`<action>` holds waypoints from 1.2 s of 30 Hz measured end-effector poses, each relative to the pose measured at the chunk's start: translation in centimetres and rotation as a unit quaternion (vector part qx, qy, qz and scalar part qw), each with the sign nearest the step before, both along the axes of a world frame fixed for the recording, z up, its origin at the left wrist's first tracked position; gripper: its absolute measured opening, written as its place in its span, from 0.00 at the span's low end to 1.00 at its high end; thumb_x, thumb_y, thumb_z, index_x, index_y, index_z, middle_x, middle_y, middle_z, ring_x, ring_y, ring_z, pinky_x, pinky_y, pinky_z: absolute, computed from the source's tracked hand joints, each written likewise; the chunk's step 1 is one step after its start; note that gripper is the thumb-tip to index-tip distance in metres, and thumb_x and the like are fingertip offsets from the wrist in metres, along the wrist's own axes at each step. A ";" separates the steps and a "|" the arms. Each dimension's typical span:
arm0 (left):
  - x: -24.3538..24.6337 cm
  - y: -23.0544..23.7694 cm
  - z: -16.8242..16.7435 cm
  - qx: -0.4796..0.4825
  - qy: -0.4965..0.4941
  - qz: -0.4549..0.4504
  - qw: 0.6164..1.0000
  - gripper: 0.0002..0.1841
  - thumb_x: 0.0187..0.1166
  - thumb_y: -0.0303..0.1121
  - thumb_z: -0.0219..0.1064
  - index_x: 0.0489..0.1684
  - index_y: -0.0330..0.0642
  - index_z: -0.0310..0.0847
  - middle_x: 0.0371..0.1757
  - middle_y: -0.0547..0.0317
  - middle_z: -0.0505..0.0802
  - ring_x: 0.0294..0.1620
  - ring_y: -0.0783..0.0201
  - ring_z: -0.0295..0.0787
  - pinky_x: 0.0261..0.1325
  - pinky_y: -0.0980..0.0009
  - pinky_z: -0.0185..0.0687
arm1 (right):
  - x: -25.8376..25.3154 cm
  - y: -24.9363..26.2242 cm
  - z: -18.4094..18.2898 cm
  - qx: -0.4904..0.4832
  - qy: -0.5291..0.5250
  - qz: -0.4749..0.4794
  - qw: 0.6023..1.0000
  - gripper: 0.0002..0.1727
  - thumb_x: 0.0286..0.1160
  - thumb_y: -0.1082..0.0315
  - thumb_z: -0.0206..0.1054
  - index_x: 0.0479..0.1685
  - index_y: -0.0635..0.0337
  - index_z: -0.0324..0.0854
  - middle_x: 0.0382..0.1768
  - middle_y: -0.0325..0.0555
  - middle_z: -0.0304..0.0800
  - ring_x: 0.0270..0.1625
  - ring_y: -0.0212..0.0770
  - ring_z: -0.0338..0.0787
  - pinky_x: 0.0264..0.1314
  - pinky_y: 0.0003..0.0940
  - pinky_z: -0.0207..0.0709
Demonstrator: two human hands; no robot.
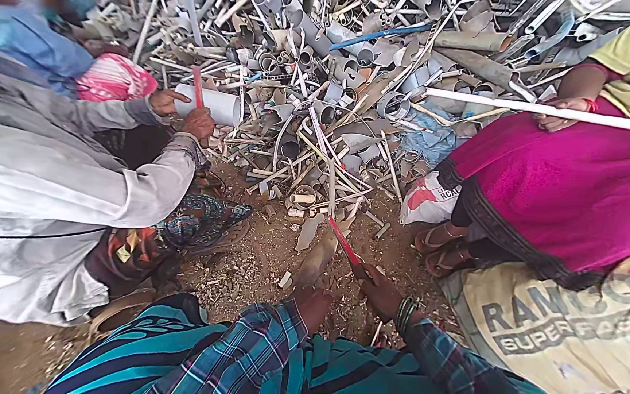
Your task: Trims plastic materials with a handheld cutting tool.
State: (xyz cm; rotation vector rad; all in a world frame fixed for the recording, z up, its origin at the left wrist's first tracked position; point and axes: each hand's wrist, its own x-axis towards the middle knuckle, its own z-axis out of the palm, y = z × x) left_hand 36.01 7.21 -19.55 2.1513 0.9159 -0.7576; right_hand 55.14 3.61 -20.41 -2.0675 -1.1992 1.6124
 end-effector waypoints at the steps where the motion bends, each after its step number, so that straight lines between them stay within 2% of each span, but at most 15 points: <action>1: 0.0 0.0 0.1 -0.001 0.002 0.000 1.000 0.24 0.91 0.31 0.54 0.86 0.39 0.66 0.80 0.32 0.76 0.80 0.32 0.72 0.77 0.36 0.66 | 0.0 0.0 0.0 0.001 0.001 -0.001 1.000 0.29 0.95 0.65 0.47 0.92 0.57 0.48 0.37 0.47 0.82 0.23 0.34 0.79 0.30 0.31 0.77; 17: -0.1 -0.3 -0.5 0.008 0.000 0.005 1.000 0.24 0.90 0.30 0.55 0.84 0.38 0.67 0.79 0.31 0.77 0.78 0.31 0.74 0.75 0.36 0.69 | -0.1 -0.3 0.3 0.002 -0.006 0.000 1.000 0.29 0.95 0.65 0.47 0.93 0.58 0.48 0.40 0.49 0.82 0.26 0.36 0.80 0.33 0.32 0.78; 19: -0.1 -0.3 -0.4 0.015 0.003 -0.005 1.000 0.24 0.91 0.30 0.54 0.85 0.38 0.67 0.79 0.31 0.77 0.77 0.32 0.75 0.75 0.36 0.69 | 0.0 -0.3 0.2 0.003 -0.007 -0.002 1.000 0.29 0.95 0.65 0.47 0.93 0.57 0.48 0.40 0.49 0.82 0.25 0.35 0.80 0.32 0.32 0.78; 22: 0.1 -0.5 0.7 0.015 0.017 -0.019 1.000 0.24 0.92 0.30 0.52 0.86 0.37 0.64 0.81 0.31 0.75 0.81 0.31 0.71 0.79 0.36 0.63 | 0.0 -0.3 0.2 0.010 -0.004 -0.008 1.000 0.29 0.95 0.65 0.47 0.92 0.59 0.49 0.40 0.49 0.82 0.25 0.35 0.80 0.32 0.32 0.78; 25: 0.1 -0.2 0.3 0.010 0.011 -0.002 1.000 0.24 0.91 0.30 0.54 0.86 0.39 0.65 0.80 0.33 0.76 0.80 0.33 0.73 0.76 0.37 0.67 | 0.1 0.0 0.7 0.018 -0.001 -0.023 1.000 0.28 0.96 0.66 0.46 0.91 0.59 0.49 0.37 0.48 0.81 0.23 0.34 0.79 0.30 0.31 0.77; 29: 0.4 0.0 1.0 0.003 0.001 0.005 1.000 0.25 0.91 0.30 0.54 0.87 0.40 0.64 0.81 0.34 0.76 0.80 0.33 0.71 0.76 0.36 0.66 | 0.9 1.4 1.9 0.034 0.002 -0.042 0.999 0.27 0.96 0.67 0.46 0.91 0.60 0.51 0.35 0.47 0.81 0.22 0.34 0.79 0.29 0.29 0.77; 32: 0.0 0.3 -0.8 0.019 -0.030 0.013 0.999 0.24 0.90 0.32 0.56 0.85 0.40 0.68 0.78 0.34 0.79 0.78 0.33 0.75 0.74 0.36 0.69 | 2.8 4.7 3.2 0.037 -0.070 0.004 0.997 0.22 0.96 0.65 0.46 0.82 0.67 0.61 0.39 0.50 0.83 0.26 0.35 0.81 0.34 0.30 0.78; 34: -0.1 0.6 -0.8 0.009 -0.033 0.029 0.999 0.24 0.90 0.31 0.56 0.86 0.39 0.67 0.78 0.32 0.79 0.79 0.31 0.73 0.76 0.34 0.66 | 4.5 8.5 4.0 0.045 -0.142 0.057 0.987 0.24 0.96 0.65 0.47 0.83 0.69 0.61 0.49 0.60 0.86 0.38 0.45 0.87 0.47 0.40 0.81; 36: -0.3 0.9 0.0 0.002 -0.044 0.030 0.999 0.22 0.90 0.29 0.53 0.82 0.33 0.69 0.75 0.28 0.80 0.77 0.27 0.74 0.76 0.33 0.64 | 6.2 13.4 4.4 0.062 -0.233 0.104 0.965 0.26 0.95 0.63 0.49 0.85 0.69 0.60 0.58 0.66 0.86 0.49 0.55 0.90 0.58 0.49 0.80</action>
